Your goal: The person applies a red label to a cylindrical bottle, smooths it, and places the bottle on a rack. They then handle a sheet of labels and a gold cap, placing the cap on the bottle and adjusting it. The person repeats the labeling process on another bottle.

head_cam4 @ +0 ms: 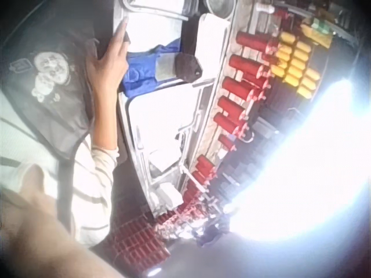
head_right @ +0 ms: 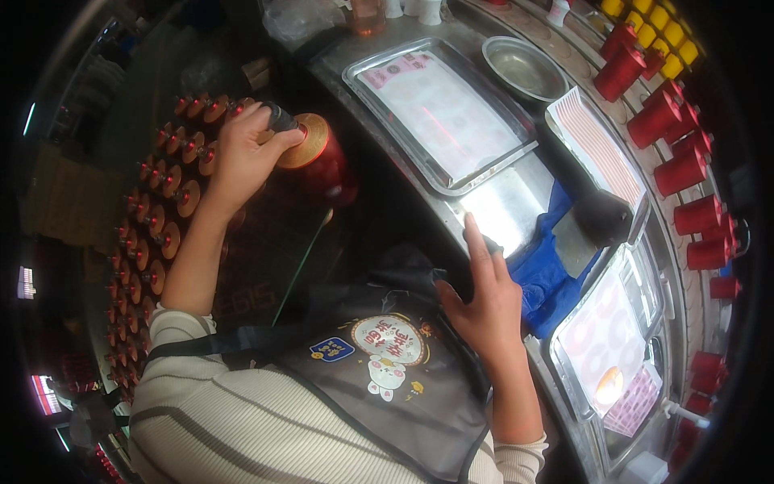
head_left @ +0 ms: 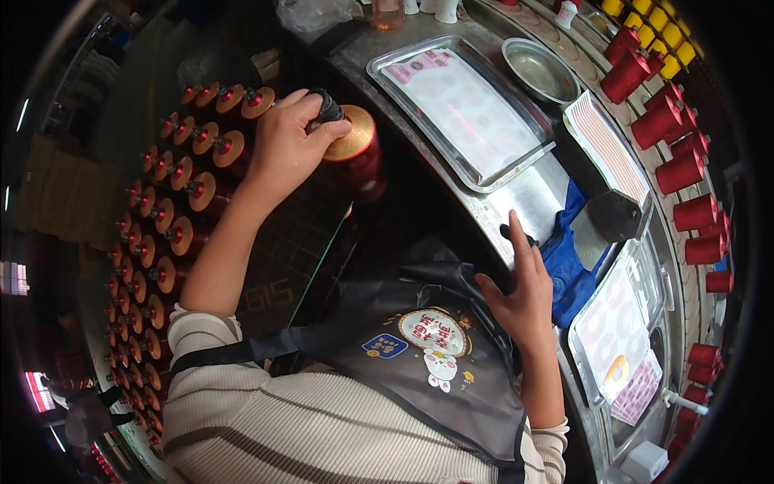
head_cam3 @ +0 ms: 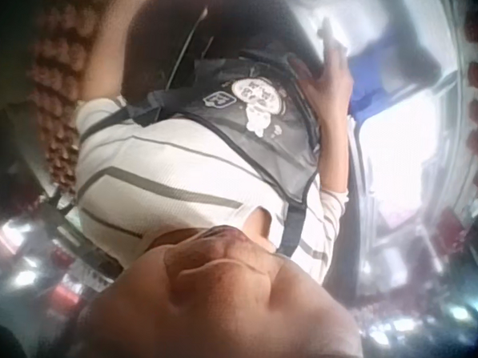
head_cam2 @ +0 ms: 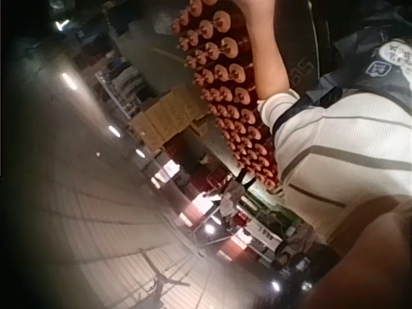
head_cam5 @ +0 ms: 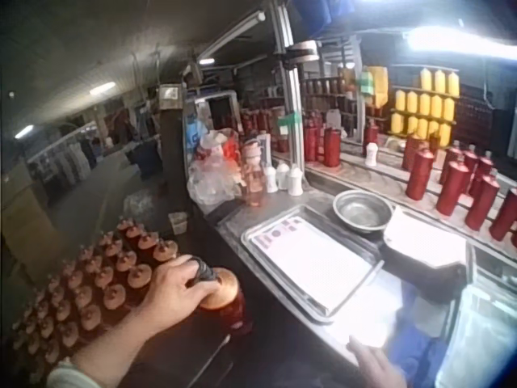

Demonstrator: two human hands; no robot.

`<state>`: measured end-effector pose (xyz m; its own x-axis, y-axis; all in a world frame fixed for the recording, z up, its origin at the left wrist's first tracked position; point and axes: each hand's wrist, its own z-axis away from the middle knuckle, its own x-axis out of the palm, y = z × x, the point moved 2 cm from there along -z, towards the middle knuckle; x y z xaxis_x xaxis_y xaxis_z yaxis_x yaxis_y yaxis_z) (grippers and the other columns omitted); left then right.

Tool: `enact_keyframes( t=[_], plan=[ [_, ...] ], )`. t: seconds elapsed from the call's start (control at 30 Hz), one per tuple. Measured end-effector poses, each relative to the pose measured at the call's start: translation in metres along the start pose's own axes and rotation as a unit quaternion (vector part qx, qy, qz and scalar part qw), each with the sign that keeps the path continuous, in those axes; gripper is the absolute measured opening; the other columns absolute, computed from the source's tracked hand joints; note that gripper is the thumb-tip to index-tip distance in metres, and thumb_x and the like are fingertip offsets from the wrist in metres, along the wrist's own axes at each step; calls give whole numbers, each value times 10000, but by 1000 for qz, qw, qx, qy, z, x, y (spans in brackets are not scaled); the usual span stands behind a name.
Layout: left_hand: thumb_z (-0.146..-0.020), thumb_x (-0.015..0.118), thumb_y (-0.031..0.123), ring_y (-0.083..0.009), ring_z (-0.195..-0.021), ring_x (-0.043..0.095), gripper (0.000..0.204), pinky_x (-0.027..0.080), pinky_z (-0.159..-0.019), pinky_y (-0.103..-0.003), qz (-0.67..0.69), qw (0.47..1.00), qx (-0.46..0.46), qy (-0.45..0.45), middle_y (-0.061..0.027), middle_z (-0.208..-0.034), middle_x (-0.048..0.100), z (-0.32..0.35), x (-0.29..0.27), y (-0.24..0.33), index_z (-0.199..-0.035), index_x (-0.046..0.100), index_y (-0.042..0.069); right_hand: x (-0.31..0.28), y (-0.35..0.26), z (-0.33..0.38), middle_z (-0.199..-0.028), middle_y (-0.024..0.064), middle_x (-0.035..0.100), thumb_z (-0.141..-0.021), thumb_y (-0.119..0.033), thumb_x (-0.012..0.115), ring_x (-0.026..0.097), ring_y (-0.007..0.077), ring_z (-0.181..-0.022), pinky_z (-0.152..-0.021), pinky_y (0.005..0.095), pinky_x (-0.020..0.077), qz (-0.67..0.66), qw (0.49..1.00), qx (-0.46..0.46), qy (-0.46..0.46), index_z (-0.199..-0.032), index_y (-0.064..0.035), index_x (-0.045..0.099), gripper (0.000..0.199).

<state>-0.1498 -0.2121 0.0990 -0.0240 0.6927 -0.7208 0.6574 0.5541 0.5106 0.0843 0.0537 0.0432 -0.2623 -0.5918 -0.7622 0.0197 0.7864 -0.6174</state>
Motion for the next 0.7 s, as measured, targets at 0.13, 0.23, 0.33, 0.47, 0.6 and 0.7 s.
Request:
enact_keyframes(
  t=[0.13,0.23,0.33,0.47,0.6,0.7],
  plan=[
    [-792,769,148,-302,-748,590,227,467,-687,-378,-109,992,38,52,-129,-788,594,-2,48,-69,-782,605,-7,-13,12,20,-962,127,613,-751,-55,786,499,194,-652,-595,308,451,-16,998,58,35,-1524,-81,400,865],
    [-786,772,186,-355,-763,579,266,470,-712,-421,-91,994,21,47,-146,-801,605,-12,62,-94,-760,589,-4,-19,15,26,-909,60,550,-766,-38,775,437,116,-620,-541,258,373,-46,990,129,40,-1517,-86,427,829],
    [-786,770,178,-349,-766,586,251,469,-717,-427,-85,994,34,68,-143,-796,609,-24,67,-104,-765,596,-1,-21,13,25,-917,54,558,-769,-28,770,419,101,-595,-525,253,360,-81,978,188,40,-1521,-93,428,828],
    [-778,774,175,-347,-771,591,242,473,-717,-423,-69,994,19,76,-142,-791,618,-28,70,-107,-760,601,6,-22,11,23,-928,49,567,-770,-15,761,400,95,-588,-519,246,348,-90,974,205,39,-1519,-97,435,821],
    [-801,770,193,-346,-753,603,247,478,-672,-421,-87,994,19,63,-147,-795,623,-36,64,-107,-793,613,2,-20,10,20,-962,54,586,-767,-2,754,404,100,-601,-528,243,354,-86,975,205,24,-1515,-96,441,817],
    [-814,768,202,-343,-751,614,246,485,-656,-413,-112,991,41,69,-142,-801,630,-36,61,-105,-814,624,3,-20,9,18,-975,55,591,-766,1,750,411,100,-611,-535,240,358,-86,975,205,16,-1514,-94,443,814]
  ],
)
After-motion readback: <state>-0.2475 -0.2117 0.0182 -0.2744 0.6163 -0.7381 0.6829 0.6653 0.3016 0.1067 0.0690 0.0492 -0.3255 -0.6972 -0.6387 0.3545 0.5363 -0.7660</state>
